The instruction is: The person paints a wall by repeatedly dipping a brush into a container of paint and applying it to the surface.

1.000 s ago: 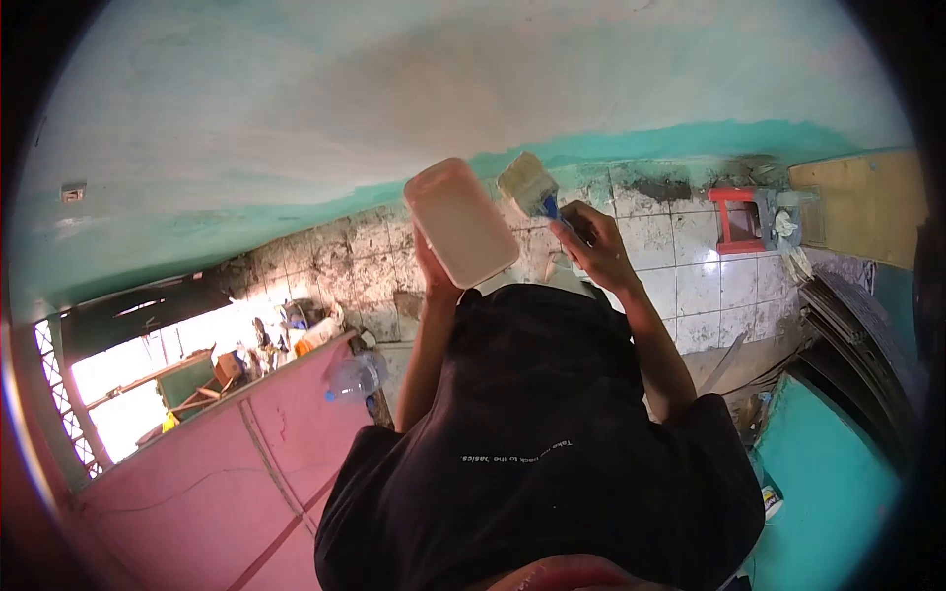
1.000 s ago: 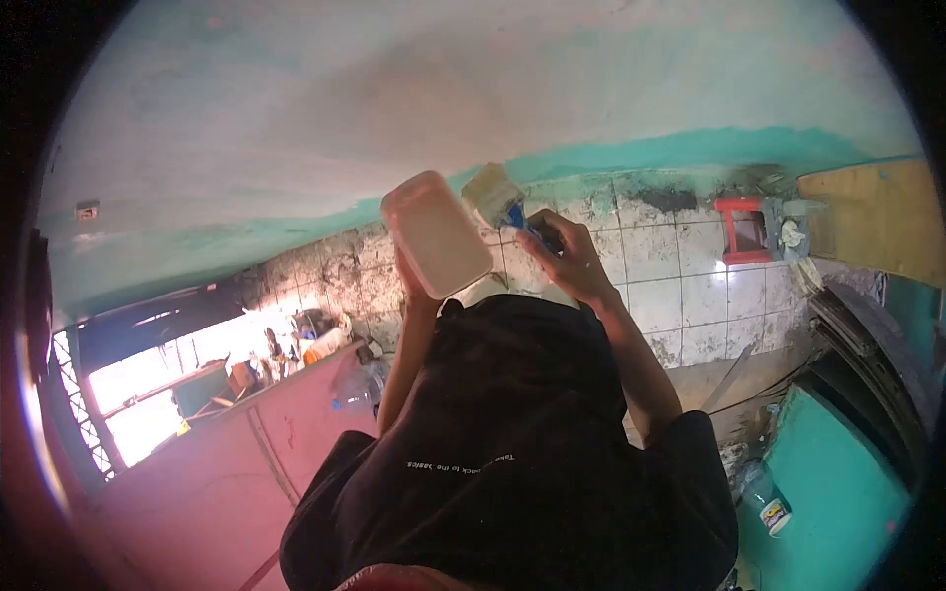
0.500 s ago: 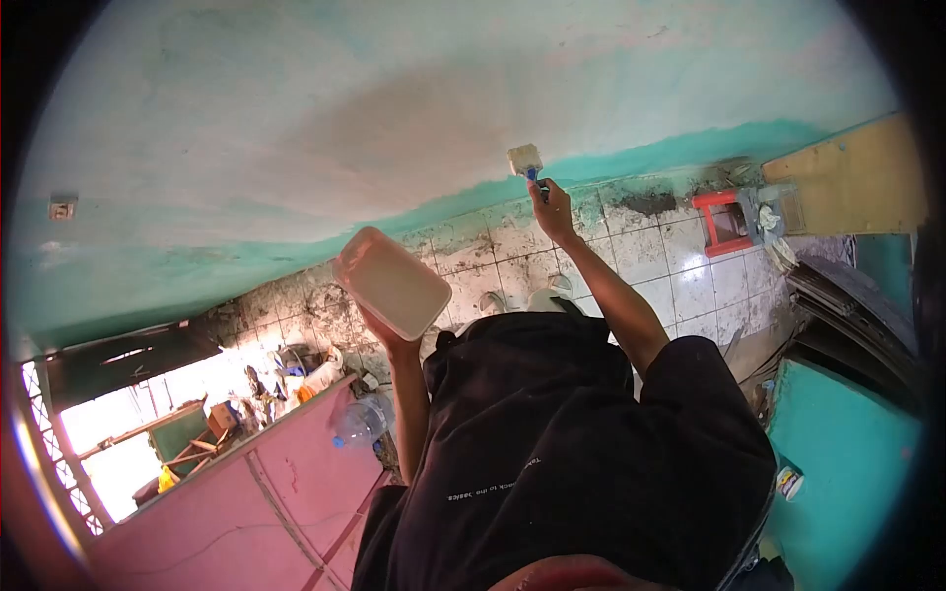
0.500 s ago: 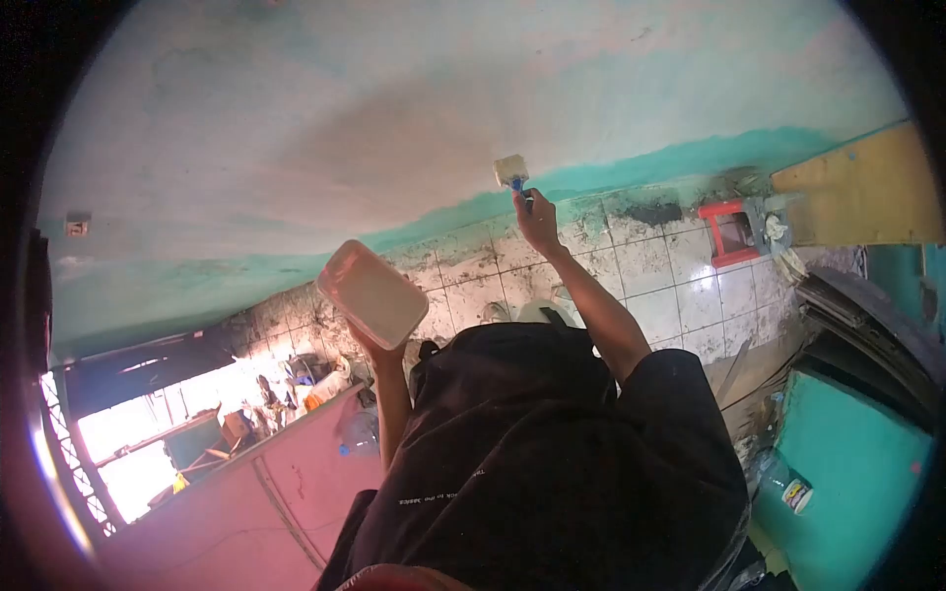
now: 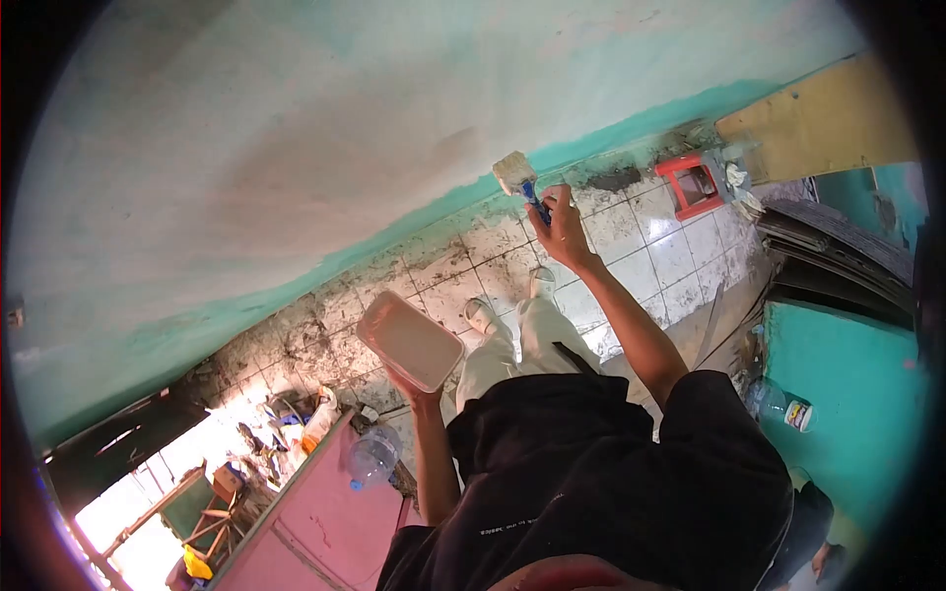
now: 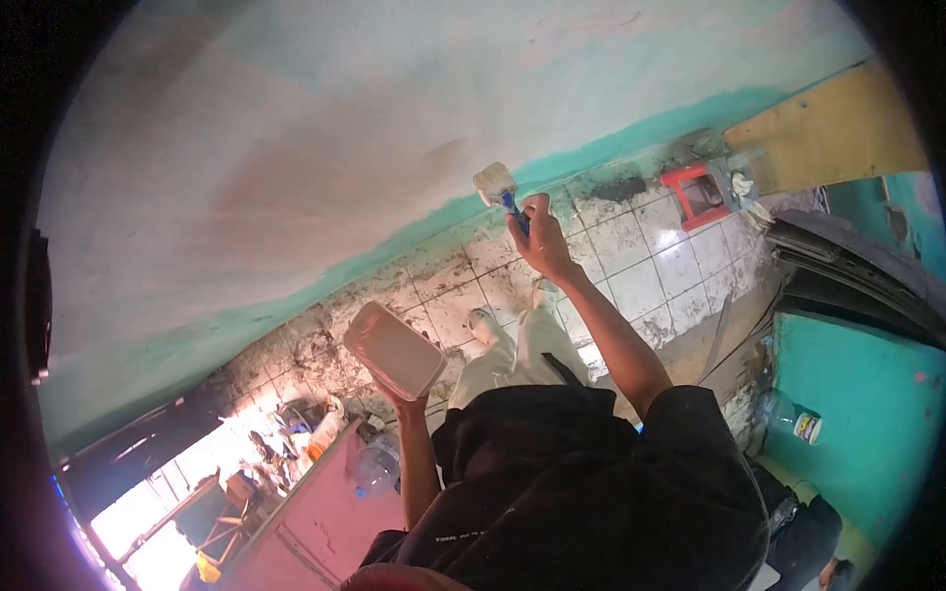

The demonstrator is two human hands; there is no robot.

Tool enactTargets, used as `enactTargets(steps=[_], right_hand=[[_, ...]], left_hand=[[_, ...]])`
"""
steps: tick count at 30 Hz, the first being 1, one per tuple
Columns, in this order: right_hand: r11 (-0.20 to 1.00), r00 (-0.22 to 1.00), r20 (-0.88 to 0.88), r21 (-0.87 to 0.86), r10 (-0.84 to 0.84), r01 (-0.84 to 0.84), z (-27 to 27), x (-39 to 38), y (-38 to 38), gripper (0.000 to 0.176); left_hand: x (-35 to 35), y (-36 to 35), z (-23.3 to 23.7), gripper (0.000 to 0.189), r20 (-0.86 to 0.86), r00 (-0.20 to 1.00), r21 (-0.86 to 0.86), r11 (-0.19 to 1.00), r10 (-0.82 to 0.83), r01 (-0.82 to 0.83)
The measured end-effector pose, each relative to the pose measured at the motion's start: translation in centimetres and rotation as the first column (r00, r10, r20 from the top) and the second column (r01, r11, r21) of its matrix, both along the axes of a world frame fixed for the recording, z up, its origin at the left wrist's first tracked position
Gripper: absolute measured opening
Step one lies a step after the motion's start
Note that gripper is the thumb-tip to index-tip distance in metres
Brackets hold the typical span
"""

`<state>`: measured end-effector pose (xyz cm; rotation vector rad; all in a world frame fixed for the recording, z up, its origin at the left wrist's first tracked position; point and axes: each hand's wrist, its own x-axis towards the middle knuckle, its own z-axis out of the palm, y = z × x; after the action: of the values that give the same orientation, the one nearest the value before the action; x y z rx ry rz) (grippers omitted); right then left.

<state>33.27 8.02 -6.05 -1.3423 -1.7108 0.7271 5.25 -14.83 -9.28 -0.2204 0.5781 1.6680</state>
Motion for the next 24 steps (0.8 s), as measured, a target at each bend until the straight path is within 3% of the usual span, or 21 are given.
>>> enactTargets(steps=[3, 5, 6, 8, 11, 13, 15, 16, 18, 19, 21, 22, 24], right_hand=[[0.994, 0.999, 0.040, -0.109, -0.027, 0.031, 2.2, -0.8, 0.8, 0.032], [0.997, 0.992, 0.122, 0.074, -0.010, 0.001, 3.6, -1.3, 2.2, 0.036], [0.997, 0.991, 0.130, 0.078, -0.011, 0.001, 4.9, -1.7, 3.2, 0.036], [0.972, 0.990, 0.111, 0.230, -0.084, 0.056, 8.2, -2.6, 5.2, 0.034], [0.932, 0.983, -0.010, 0.316, -0.185, 0.179, 12.7, -4.2, 8.0, 0.025], [0.928, 0.981, -0.029, 0.319, -0.191, 0.190, 12.0, -4.9, 9.3, 0.024], [0.936, 0.986, -0.069, 0.310, -0.153, 0.167, 9.2, -5.5, 10.8, 0.020], [0.943, 0.984, 0.032, 0.293, -0.174, 0.157, 6.4, -5.4, 10.9, 0.019], [0.995, 0.955, 0.277, 0.045, -0.103, 0.094, 1.1, -4.5, 10.5, 0.019], [0.995, 0.955, 0.278, 0.051, -0.101, 0.091, 0.0, -3.7, 10.4, 0.019], [0.988, 0.936, 0.353, -0.138, -0.019, 0.072, 0.2, -2.8, 8.8, 0.021], [0.989, 0.935, 0.355, -0.131, -0.021, 0.072, 0.4, -2.4, 8.6, 0.021], [0.978, 0.981, 0.131, 0.169, -0.144, 0.121, 7.4, -2.6, 8.0, 0.021]], left_hand=[[0.5, -0.3, -3.1, 0.059, -0.029, 0.999, -0.059, 0.998, -0.031, 0.029], [1.8, 0.3, -2.6, 0.058, 0.011, 0.999, -0.048, 0.998, -0.049, 0.049], [2.5, 0.8, -1.6, 0.058, 0.042, 0.997, -0.042, 0.997, -0.065, 0.066], [3.5, 1.6, 0.4, 0.057, 0.077, 0.993, 0.012, 0.996, -0.093, 0.092], [4.4, 2.1, 2.5, 0.056, 0.059, 0.987, 0.111, 0.983, -0.151, 0.144], [4.0, 1.6, 1.8, 0.056, -0.007, 0.983, 0.161, 0.970, -0.183, 0.181], [3.2, -0.2, -1.6, 0.056, -0.103, 0.993, -0.025, 0.998, -0.055, 0.053], [2.6, -0.6, -2.2, 0.056, -0.113, 0.992, -0.021, 0.998, -0.055, 0.053], [2.0, -1.3, -3.2, 0.055, -0.093, 0.995, -0.068, 0.998, -0.026, 0.019], [1.7, -1.6, -4.3, 0.055, -0.091, 0.996, -0.061, 0.998, -0.022, 0.016], [0.6, -1.9, -5.0, 0.055, -0.022, 1.000, -0.114, 0.993, -0.004, 0.002], [0.2, -1.9, -5.3, 0.055, -0.020, 1.000, -0.108, 0.994, -0.004, 0.002], [0.5, -1.1, -3.1, 0.055, 0.014, 0.998, -0.151, 0.987, 0.060, -0.057]])
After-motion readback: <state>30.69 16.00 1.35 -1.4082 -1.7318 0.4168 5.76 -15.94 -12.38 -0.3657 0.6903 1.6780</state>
